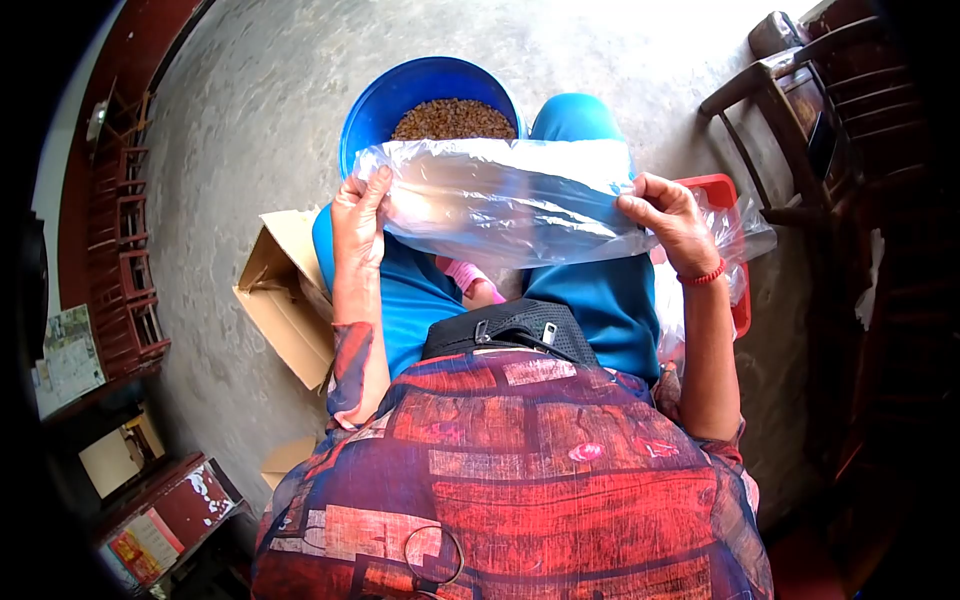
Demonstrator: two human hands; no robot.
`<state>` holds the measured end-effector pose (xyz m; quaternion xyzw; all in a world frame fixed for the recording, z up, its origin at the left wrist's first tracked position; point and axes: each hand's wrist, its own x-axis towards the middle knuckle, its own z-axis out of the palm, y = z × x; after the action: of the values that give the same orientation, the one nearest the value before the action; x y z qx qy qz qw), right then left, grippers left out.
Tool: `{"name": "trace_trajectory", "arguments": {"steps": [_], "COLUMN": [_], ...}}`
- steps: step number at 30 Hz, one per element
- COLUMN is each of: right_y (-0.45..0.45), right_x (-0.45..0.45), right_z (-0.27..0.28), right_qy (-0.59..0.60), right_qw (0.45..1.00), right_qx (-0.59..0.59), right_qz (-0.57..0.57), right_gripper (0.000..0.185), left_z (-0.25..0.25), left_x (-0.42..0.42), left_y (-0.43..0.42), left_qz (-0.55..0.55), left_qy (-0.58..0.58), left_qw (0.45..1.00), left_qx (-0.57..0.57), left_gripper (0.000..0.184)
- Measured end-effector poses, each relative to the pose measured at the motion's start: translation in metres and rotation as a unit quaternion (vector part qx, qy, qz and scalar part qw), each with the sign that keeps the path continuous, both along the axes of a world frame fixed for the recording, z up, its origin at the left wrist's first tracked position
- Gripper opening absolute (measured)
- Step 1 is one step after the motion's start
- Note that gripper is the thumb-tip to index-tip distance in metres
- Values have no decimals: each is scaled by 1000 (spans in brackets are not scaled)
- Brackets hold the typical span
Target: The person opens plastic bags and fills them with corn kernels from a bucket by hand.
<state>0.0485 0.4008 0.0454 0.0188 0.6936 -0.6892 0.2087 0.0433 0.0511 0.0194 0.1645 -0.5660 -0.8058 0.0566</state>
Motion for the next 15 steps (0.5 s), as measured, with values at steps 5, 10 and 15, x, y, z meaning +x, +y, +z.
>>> {"name": "trace_trajectory", "arguments": {"steps": [5, 10, 15], "right_y": [-11, -19, -21], "right_x": [-1, -1, 3], "right_z": [10, 15, 15], "right_qy": [39, -14, -53], "right_qw": [999, 999, 996], "right_qx": [-20, -39, -58], "right_qz": [-16, -5, 38], "right_gripper": [13, 13, 16], "left_z": [9, 4, 3], "left_x": [-9, -11, -13], "left_y": [4, 3, -4], "left_qz": [-1, 4, -7], "left_qy": [10, 29, 22], "left_qw": [1000, 1000, 999], "left_qx": [11, 2, -32], "left_gripper": [8, 18, 21]}}
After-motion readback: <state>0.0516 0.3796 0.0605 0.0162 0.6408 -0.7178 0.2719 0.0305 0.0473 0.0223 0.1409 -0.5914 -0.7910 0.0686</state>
